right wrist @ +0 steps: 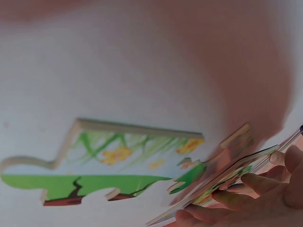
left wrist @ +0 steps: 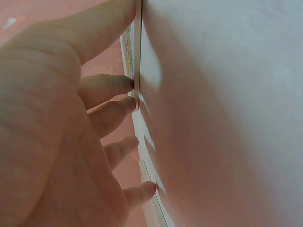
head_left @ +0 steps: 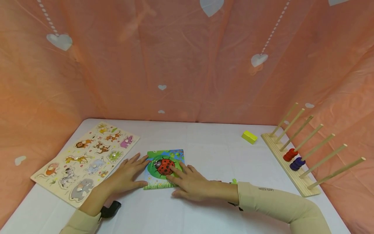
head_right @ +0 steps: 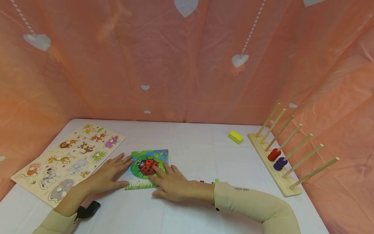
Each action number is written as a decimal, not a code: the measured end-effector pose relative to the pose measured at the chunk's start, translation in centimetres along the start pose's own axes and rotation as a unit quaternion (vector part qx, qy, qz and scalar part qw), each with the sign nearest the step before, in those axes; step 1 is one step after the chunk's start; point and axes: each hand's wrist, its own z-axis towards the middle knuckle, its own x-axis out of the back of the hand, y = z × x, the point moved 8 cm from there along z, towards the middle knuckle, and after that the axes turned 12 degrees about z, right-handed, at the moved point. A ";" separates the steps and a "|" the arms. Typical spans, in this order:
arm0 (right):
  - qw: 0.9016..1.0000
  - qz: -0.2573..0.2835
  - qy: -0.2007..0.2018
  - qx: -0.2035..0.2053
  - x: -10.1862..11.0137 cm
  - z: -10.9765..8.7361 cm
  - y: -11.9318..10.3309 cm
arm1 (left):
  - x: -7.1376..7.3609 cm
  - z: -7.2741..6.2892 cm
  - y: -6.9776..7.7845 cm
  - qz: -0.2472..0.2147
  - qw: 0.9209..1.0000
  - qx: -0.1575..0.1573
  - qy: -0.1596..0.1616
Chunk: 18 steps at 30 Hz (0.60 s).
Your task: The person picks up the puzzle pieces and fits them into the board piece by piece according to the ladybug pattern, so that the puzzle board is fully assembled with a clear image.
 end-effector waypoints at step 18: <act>0.999 0.033 -0.005 -0.011 0.5 0.2 0.7 | 0.0 0.0 0.0 -0.002 1.000 0.004 -0.003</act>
